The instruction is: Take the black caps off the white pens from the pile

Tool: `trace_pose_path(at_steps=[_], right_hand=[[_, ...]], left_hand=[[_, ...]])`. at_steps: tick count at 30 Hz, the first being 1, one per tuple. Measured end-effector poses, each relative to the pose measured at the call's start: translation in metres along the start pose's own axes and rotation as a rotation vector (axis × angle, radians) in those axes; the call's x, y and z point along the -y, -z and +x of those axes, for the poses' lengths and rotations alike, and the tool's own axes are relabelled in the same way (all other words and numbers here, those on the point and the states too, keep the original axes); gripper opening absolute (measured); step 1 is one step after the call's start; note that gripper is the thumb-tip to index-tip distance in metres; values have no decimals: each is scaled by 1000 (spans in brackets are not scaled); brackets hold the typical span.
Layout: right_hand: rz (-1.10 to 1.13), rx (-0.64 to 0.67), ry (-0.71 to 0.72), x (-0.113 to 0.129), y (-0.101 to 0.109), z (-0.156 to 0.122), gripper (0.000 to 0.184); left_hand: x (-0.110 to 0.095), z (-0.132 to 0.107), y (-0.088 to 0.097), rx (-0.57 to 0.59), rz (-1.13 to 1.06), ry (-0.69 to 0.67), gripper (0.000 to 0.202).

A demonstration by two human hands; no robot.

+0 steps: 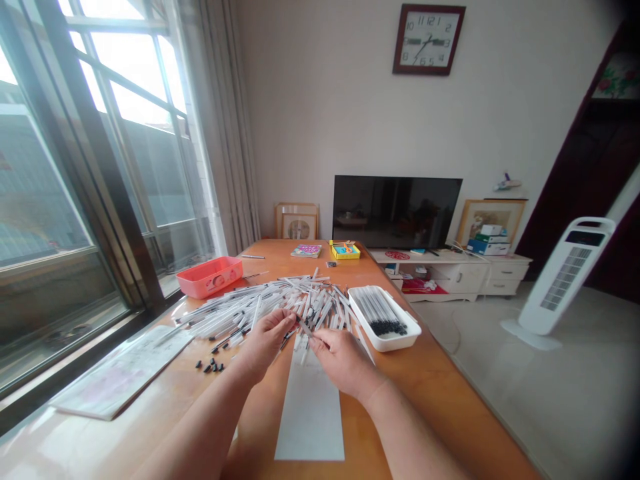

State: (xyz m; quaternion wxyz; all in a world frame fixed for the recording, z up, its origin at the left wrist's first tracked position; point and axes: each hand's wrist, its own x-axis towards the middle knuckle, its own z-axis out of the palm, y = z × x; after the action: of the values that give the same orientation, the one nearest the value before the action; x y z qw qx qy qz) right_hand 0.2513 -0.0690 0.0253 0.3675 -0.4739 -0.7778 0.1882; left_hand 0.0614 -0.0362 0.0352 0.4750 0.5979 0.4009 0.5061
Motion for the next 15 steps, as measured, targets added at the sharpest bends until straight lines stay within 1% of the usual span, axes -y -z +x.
trace_pose_path(at_steps=[6,10,15], right_hand=[[-6,8,-1,0,0,0,32],[-28,2,-12,0,0,-1,31],[2,-14,-65,0,-1,-1,18]], left_hand=[[0,0,0,6,6,15,29],[1,0,0,-2,37,22,32],[0,-1,0,21,68,29,33]])
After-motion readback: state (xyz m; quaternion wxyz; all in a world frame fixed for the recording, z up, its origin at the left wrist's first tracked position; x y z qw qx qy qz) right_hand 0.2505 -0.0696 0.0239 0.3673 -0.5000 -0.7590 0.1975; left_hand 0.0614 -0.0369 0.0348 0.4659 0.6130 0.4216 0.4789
